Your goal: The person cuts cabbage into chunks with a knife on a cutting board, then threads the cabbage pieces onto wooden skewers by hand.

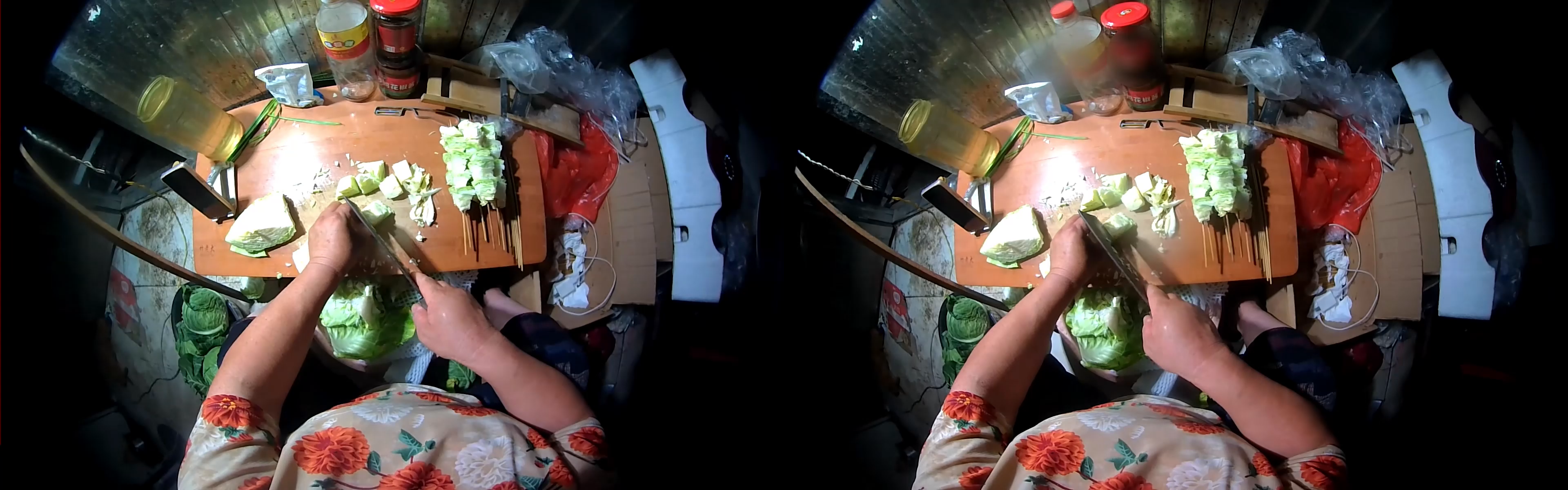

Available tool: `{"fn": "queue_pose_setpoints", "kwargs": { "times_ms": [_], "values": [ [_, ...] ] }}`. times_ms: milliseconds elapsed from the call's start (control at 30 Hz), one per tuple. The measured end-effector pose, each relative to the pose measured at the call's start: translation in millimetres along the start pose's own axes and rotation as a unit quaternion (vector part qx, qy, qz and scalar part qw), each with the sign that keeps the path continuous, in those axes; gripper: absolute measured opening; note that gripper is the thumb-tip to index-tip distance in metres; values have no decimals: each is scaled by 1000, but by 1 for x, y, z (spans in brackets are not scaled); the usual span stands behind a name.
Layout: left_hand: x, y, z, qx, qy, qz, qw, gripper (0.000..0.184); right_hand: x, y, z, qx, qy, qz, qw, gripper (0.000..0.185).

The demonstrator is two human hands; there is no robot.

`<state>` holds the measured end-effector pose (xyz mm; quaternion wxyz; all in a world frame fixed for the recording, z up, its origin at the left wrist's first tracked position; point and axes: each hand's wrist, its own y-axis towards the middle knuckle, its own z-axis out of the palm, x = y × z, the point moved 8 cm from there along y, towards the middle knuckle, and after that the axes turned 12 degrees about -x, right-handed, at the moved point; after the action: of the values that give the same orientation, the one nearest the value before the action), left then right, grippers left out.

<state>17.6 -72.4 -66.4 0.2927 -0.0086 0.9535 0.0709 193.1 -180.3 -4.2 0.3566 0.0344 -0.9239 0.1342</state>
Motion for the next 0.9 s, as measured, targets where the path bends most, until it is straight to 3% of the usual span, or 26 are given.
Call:
{"fn": "queue_pose_setpoints", "kwargs": {
  "times_ms": [33, 367, 433, 600, 767, 833, 900],
  "values": [
    [2, 1, 2, 17, -2, -17, 1000, 32, 0, 1, 0, 0, 0, 0, 1000, 48],
    [8, 2, 13, 12, 22, 11, 1000, 37, -2, 22, 3, 33, 1, 32, 999, 45],
    [2, 2, 7, 22, 37, 1, 999, 17, -2, 24, 5, 33, 5, 34, 999, 44],
    [-5, 0, 0, 22, 10, -3, 1000, 21, -14, 37, 23, 22, -48, 31, 998, 46],
    [4, 0, -4, 18, -39, -15, 999, 22, -32, 38, 33, 9, -17, 38, 999, 47],
    [11, -1, -3, 105, -94, -79, 987, 25, -34, 38, 29, 0, -4, 35, 999, 47],
    [20, 0, -6, 106, -98, -77, 987, 18, -34, 38, 30, 13, -6, 35, 999, 48]
  ]
}}
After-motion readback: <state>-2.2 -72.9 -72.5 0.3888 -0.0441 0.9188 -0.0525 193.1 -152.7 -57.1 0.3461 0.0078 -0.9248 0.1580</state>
